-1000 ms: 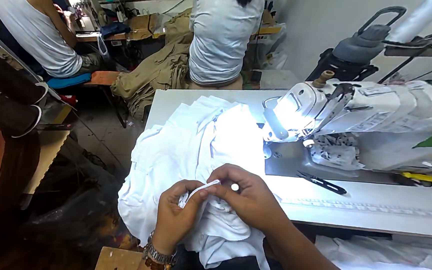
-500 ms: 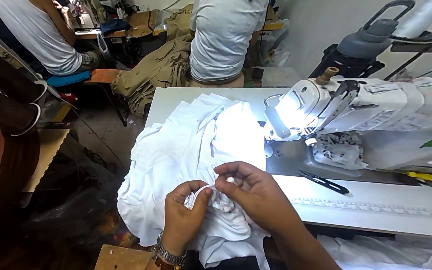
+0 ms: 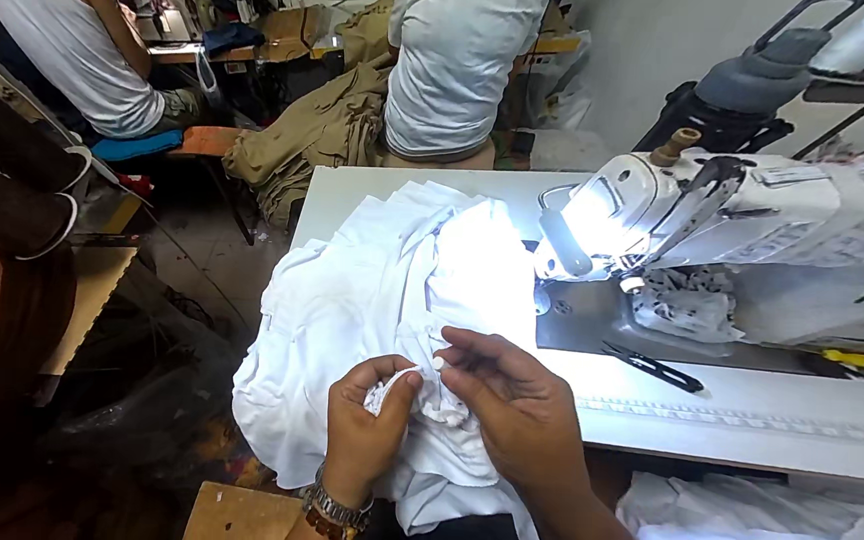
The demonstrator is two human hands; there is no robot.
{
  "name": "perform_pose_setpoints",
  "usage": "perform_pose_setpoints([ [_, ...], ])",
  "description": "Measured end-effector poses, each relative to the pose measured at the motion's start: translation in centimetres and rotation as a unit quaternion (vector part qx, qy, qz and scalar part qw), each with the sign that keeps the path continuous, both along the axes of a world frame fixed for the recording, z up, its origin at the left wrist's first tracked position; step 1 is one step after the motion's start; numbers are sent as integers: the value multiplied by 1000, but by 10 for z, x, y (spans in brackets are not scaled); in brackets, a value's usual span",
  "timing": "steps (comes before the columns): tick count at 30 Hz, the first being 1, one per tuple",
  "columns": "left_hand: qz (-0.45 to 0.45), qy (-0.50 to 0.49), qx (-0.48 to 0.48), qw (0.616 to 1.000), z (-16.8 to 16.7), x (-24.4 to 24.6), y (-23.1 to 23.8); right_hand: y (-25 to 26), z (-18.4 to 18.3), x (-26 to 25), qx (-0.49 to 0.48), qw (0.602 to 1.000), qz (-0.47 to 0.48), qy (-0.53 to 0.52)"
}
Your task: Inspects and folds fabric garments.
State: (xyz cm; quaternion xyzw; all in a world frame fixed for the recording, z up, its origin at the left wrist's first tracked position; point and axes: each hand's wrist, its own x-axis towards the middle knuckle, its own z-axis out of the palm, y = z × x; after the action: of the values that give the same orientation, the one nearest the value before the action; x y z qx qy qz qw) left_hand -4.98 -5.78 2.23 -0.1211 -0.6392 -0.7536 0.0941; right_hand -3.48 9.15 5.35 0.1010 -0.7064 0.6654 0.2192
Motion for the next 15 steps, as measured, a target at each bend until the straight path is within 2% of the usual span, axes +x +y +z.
perform_pose_setpoints([
  [6, 0, -3, 7, 1000, -2, 1, 2, -10, -7, 2, -1, 1000, -4, 23],
  [15, -9, -17, -6, 1000, -9, 4, 6, -19, 1, -8, 107, 993, -22, 37],
])
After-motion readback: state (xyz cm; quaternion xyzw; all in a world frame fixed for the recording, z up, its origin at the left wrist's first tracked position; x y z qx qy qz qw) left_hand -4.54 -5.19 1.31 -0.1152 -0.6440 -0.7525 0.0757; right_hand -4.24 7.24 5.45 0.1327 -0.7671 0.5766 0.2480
